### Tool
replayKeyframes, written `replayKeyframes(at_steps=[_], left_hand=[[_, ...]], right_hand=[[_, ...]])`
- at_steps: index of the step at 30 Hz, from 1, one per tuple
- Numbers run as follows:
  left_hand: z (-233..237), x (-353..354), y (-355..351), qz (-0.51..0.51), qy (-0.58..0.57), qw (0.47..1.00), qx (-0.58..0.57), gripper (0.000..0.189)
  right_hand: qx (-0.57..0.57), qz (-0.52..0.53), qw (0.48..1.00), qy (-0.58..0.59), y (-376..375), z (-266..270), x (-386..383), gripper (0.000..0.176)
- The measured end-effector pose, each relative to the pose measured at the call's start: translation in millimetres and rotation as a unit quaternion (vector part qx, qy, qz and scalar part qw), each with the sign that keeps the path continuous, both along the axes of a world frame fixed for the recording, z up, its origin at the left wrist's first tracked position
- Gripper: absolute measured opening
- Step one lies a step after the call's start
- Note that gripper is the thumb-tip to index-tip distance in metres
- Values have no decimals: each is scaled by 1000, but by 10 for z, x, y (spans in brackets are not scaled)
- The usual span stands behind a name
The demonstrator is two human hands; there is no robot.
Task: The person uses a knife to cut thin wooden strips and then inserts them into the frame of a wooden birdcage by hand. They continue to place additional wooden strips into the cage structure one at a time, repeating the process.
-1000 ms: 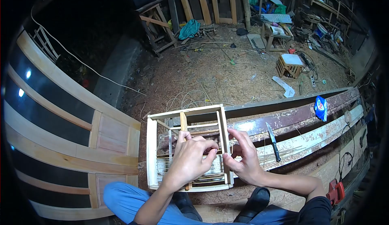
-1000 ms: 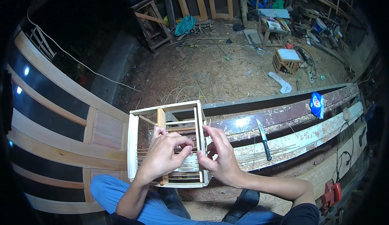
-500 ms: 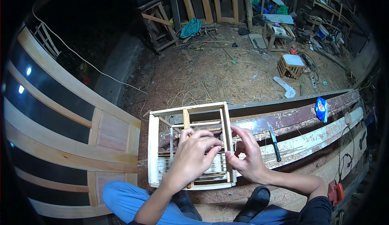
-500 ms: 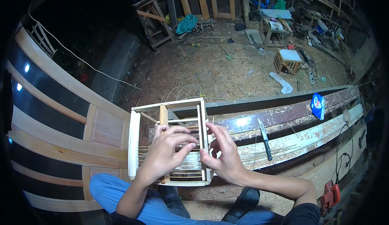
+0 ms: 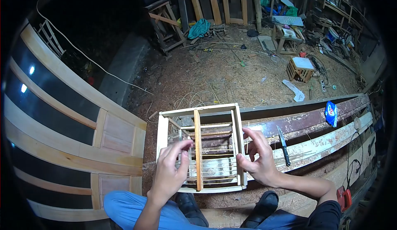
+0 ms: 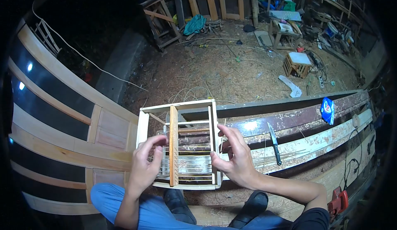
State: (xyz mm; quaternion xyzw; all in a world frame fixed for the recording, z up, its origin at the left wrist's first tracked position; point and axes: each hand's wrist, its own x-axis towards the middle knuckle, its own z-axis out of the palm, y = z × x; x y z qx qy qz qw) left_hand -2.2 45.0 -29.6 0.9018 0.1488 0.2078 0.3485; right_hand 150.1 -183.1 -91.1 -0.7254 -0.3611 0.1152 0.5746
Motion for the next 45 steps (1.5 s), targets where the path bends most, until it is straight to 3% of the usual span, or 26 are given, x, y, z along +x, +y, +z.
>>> replayKeyframes(at_steps=[2, 7, 11, 15, 20, 25, 30, 32, 34, 37, 40, 41, 42, 44, 45], left_hand=[[4, -29, -27, -10, 79, 997, -16, 30], [69, -24, 142, -31, 85, 996, 10, 28], [113, -15, 205, -48, 71, 993, -77, 27], [114, -30, 335, -77, 66, 995, -3, 27], [142, -64, 468, -121, 70, 988, 70, 27], [29, -53, 442, -116, 35, 989, 89, 19], [26, -84, 451, -43, 29, 998, 23, 17], [30, -94, 507, -47, 13, 981, 187, 13], [-43, -140, 502, -23, 29, 989, 144, 9], [-194, -219, 570, -1, -6, 1000, -19, 14], [-227, -322, 539, -3, -5, 998, 56, 14], [-215, -323, 458, 21, -4, 988, -151, 13], [-182, -316, 442, 21, -5, 988, -151, 13], [-137, -319, 443, -30, 11, 999, 28, 10], [-166, -327, 442, -19, 5, 1000, 22, 7]], right_hand=[[0, -2, 1000, -25, 13, -11, 15, 79], [-23, -7, 999, -23, -3, 62, 17, 78], [-50, -17, 995, -84, -28, 147, 28, 84], [-60, -14, 985, -160, -23, 214, 55, 82], [-73, -7, 958, -278, -57, 256, 85, 74], [-22, 56, 912, -406, -56, 251, 59, 43], [-63, 73, 917, -387, -38, 460, -15, 33], [-107, 88, 893, -428, -58, 525, -8, 30], [-104, 78, 896, -426, 5, 537, 1, 29], [-107, 64, 907, -401, 137, 579, -10, 26], [-84, 91, 919, -373, 328, 484, 42, 28], [-90, 100, 922, -363, 364, 518, 42, 27], [-89, 100, 922, -364, 380, 497, 37, 27], [-119, 98, 922, -356, 412, 419, 27, 29], [-114, 101, 926, -345, 417, 436, 27, 25]])
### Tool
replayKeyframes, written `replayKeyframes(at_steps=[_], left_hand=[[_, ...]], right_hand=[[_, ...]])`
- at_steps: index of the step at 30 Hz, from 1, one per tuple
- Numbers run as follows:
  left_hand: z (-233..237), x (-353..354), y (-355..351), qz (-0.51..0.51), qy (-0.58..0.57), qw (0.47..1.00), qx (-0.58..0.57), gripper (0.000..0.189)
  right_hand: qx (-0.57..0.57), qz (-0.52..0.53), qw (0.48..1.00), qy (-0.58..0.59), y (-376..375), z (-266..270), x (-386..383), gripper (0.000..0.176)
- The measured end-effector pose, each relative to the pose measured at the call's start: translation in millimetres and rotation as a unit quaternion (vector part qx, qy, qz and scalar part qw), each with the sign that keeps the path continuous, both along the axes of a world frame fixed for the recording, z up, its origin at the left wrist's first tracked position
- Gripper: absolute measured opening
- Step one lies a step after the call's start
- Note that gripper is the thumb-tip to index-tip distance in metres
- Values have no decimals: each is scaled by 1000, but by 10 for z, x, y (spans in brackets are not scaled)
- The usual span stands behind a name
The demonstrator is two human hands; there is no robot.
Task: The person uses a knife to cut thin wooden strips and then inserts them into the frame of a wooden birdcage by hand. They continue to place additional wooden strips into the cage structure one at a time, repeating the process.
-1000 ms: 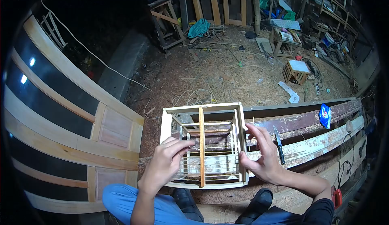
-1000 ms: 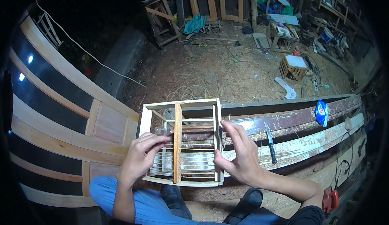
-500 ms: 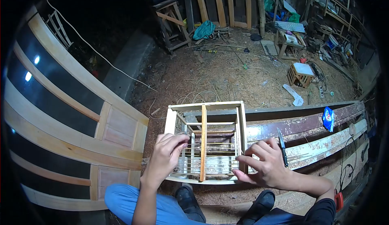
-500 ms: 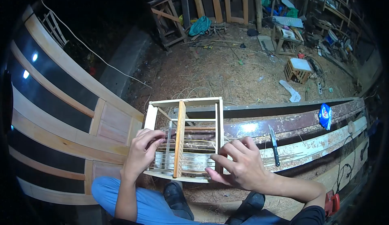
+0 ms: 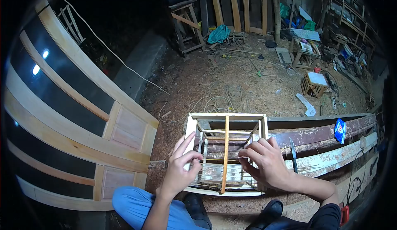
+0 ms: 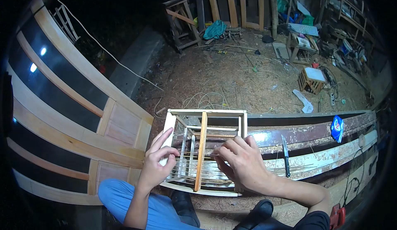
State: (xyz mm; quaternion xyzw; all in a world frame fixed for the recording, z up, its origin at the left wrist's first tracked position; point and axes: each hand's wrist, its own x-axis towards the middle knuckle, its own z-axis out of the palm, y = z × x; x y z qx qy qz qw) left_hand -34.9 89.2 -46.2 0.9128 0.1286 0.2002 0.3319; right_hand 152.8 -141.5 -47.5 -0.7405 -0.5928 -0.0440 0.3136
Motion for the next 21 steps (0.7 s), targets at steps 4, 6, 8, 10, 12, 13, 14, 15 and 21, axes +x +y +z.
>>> replayKeyframes(at_steps=[4, 6, 8, 10, 12, 13, 14, 15, 21], left_hand=[[16, -6, -14, -9, 3, 1000, -21, 5], [32, 5, -49, -1, -2, 993, -117, 8], [-8, -11, -39, -7, 1, 996, -83, 8], [-21, -26, -21, -11, 1, 999, -51, 8], [-22, -28, -8, -26, -11, 999, -43, 9], [-22, -27, -12, -24, -12, 999, -43, 9], [-23, -18, -27, -23, -10, 999, -39, 9], [-23, -12, -37, -22, -8, 999, -35, 10], [-66, 25, -67, 9, -16, 995, -98, 10]], right_hand=[[-2, -15, 1000, 17, 5, -26, -11, 23], [-13, -1, 1000, 12, 15, 16, -4, 17], [-27, -1, 999, 19, 31, 31, 24, 16], [-46, -2, 999, 25, 45, 33, 38, 14], [-45, 1, 999, 14, 51, 2, 19, 15], [-43, 3, 999, 6, 57, -13, 12, 15], [-42, 4, 999, 4, 63, -22, 22, 15], [-37, 17, 999, 19, 62, -35, 35, 16], [-25, 48, 997, 61, 76, -136, 99, 17]])
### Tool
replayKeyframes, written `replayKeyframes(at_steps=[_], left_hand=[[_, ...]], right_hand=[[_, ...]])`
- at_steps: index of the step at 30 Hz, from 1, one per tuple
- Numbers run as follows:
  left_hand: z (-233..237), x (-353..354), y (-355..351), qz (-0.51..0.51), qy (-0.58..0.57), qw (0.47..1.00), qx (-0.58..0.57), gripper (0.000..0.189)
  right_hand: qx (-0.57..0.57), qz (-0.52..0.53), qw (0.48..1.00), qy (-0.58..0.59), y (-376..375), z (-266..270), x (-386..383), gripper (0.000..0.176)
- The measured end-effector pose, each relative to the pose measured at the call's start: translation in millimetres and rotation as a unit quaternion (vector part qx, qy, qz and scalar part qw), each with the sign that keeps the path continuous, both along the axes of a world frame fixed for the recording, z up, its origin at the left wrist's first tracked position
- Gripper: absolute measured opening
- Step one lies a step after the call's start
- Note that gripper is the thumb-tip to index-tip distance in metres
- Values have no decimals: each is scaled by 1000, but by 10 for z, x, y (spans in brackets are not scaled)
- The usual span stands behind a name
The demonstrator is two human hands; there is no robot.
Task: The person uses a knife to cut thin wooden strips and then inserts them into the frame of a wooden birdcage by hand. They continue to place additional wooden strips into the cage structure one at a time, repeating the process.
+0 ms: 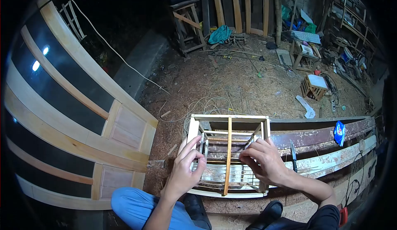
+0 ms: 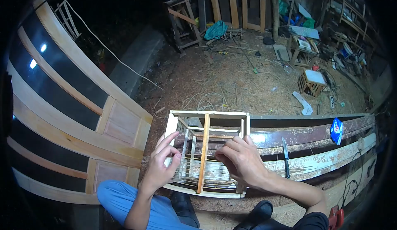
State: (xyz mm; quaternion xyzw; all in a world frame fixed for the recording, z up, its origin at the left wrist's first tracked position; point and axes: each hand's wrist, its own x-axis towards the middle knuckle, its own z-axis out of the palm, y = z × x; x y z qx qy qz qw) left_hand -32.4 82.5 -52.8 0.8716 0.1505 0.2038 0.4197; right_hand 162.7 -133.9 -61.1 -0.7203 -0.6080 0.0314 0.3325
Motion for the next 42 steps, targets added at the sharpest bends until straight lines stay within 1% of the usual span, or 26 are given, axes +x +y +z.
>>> replayKeyframes(at_steps=[4, 6, 8, 10, 14, 15, 18, 19, 23, 25, 26, 28, 29, 31, 35, 38, 40, 41, 42], left_hand=[[24, 35, 22, -3, -4, 1000, 19, 13], [60, 33, 47, -25, -15, 995, 90, 15], [72, 25, 64, -28, -18, 997, 74, 13], [144, 20, 29, -19, 13, 999, 36, 10], [70, 13, 53, -12, -3, 999, 45, 11], [117, 13, 8, 4, 14, 1000, 12, 10], [110, 0, 40, -12, 16, 999, 28, 9], [118, 5, 25, -7, 24, 1000, 15, 8], [102, 6, 49, -14, 18, 999, 24, 8], [86, 6, 68, -37, 8, 996, 80, 8], [80, 1, 63, -38, 9, 996, 78, 8], [67, -4, 47, -27, 9, 1000, -11, 8], [67, -9, 44, -28, 10, 999, -12, 8], [79, -16, 55, -44, 12, 998, 44, 10], [85, -22, 54, -48, 13, 998, 37, 12], [89, -15, 72, -57, 8, 997, 53, 13], [97, -3, 85, -40, 22, 990, 130, 11], [136, 16, 61, -42, 21, 990, 130, 11], [205, 37, 17, -18, 44, 982, 182, 9]], right_hand=[[11, 2, 1000, 5, 7, 55, -2, 14], [9, -2, 1000, 8, 1, 55, -13, 14], [21, -2, 1000, 23, -11, 52, -3, 14], [27, 9, 999, 18, -23, 23, 22, 16], [29, 9, 999, 19, -18, 37, 18, 18], [25, 4, 1000, 18, -16, 33, 22, 19], [36, 13, 999, 7, -12, -11, 30, 19], [32, 14, 999, 10, -15, -8, 28, 19], [34, 10, 999, 14, -20, -9, 26, 20], [35, 13, 999, 19, -23, -14, 30, 23], [34, 13, 999, 19, -27, -7, 33, 23], [10, 20, 999, 25, -43, 16, 42, 27], [9, 19, 999, 27, -49, 16, 44, 27], [-1, 27, 999, 24, -45, 26, 51, 29], [1, 28, 999, 24, -46, 31, 39, 29], [9, 28, 999, 29, -46, 29, 48, 26], [26, 32, 998, 36, -52, 12, 50, 24], [26, 31, 999, 35, -56, 20, 57, 24], [28, 34, 998, 42, -59, 33, 68, 23]])
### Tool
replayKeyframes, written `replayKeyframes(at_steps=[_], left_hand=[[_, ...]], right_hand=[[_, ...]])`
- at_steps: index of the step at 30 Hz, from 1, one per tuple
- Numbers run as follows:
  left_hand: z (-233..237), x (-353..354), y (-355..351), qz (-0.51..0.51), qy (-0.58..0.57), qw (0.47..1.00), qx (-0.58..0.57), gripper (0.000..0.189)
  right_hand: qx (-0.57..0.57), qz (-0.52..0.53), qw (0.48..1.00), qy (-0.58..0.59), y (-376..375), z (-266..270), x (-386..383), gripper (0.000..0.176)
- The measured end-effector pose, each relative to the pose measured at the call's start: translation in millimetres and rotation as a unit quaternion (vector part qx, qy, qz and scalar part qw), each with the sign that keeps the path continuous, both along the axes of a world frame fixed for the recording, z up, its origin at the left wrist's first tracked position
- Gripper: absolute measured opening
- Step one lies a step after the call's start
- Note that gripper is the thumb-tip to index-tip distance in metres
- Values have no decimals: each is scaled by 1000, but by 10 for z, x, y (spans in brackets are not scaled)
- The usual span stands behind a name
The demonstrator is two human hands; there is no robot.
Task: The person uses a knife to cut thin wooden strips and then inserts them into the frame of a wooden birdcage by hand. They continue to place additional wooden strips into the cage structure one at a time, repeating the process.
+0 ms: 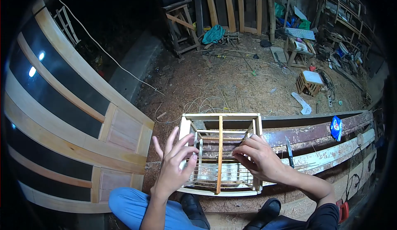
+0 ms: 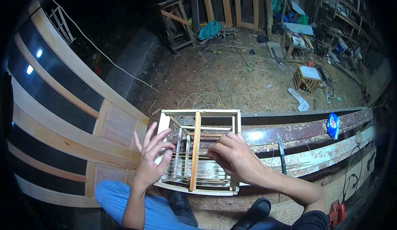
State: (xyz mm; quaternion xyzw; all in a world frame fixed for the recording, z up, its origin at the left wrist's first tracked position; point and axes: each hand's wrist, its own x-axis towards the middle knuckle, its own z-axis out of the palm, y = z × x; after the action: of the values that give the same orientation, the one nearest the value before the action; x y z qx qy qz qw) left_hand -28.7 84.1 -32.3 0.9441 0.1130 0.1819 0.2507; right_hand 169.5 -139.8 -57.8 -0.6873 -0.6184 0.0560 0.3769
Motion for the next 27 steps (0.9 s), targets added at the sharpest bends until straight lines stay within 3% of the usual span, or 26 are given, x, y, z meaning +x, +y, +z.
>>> replayKeyframes(at_steps=[2, 6, 8, 14, 27], left_hand=[[56, 53, -5, 23, 15, 998, 53, 10], [125, 201, 78, -71, 70, 995, 13, 15], [189, 259, 129, -94, 151, 981, -76, 16], [117, 279, 233, -133, 121, 979, -95, 19], [-39, 243, 88, -49, 75, 990, -106, 12]], right_hand=[[1, 2, 1000, 6, -7, 25, 17, 23], [-9, 5, 1000, 5, -3, 31, 33, 21], [-9, 3, 1000, 9, -8, 39, 26, 20], [1, 11, 1000, 10, -13, 22, 22, 18], [-7, -48, 999, -10, 71, 24, -76, 11]])
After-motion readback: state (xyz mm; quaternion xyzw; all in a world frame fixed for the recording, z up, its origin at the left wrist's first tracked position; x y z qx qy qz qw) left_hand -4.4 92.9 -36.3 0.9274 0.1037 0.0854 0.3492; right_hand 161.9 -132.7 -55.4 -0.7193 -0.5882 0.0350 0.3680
